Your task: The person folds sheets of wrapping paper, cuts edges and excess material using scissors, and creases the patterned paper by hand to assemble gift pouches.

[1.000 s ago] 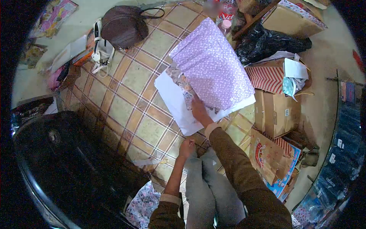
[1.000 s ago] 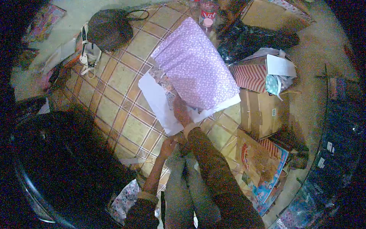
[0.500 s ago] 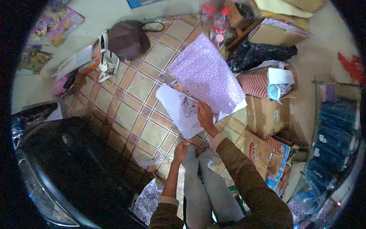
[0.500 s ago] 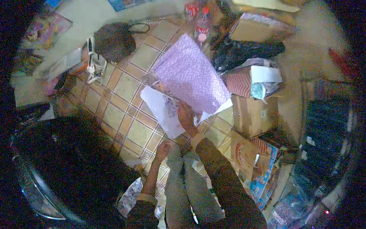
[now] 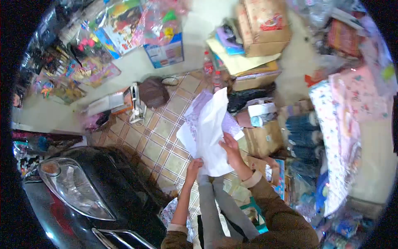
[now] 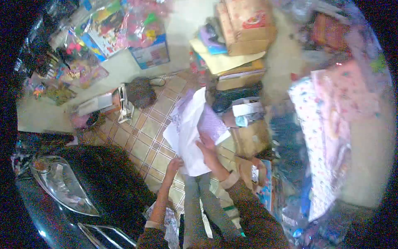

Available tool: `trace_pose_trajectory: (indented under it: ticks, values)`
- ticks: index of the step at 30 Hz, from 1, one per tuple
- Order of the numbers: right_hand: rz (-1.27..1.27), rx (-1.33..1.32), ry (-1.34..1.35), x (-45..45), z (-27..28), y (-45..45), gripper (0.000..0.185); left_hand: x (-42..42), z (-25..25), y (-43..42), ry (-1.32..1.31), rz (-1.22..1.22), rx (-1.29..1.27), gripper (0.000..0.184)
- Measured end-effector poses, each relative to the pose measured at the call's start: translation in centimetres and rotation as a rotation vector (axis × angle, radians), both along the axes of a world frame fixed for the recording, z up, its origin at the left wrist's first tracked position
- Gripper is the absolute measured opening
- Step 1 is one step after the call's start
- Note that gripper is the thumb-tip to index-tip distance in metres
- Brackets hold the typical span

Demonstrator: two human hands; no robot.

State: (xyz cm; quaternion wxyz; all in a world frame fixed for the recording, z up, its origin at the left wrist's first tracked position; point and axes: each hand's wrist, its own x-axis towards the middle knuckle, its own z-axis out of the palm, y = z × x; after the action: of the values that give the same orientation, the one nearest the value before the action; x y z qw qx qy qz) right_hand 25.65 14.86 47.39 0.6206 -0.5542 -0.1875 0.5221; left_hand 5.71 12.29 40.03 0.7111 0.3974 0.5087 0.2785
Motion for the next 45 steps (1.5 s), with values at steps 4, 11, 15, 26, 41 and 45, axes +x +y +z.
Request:
trace_pose_trajectory:
  ticks: [4,11,15,26,41,45]
  values:
    - [0.084,-0.071,0.065,-0.4,3.7,-3.4,0.033,2.0,3.1,-3.0,-0.082,-0.054,-0.235,0.049]
    - [0.144,0.108,-0.114,0.3,22.8,-10.8,0.042,6.0,19.2,-6.5,-0.570,0.146,-0.304,0.063]
    - [-0.109,0.132,-0.041,2.9,34.0,-13.9,0.050,5.8,25.3,-5.5,-0.872,0.066,-0.423,0.063]
    - [-0.435,0.179,-0.435,13.9,43.6,-25.7,0.035,7.0,38.2,-5.4,-0.420,-0.430,0.287,0.050]
    - [-0.264,0.034,-1.616,20.2,44.8,-35.6,0.077,22.7,39.8,-15.6,-0.464,-0.453,0.093,0.056]
    - [0.260,0.136,-1.538,17.0,42.3,-36.4,0.069,24.6,38.7,-18.2,-0.496,-0.460,0.071,0.072]
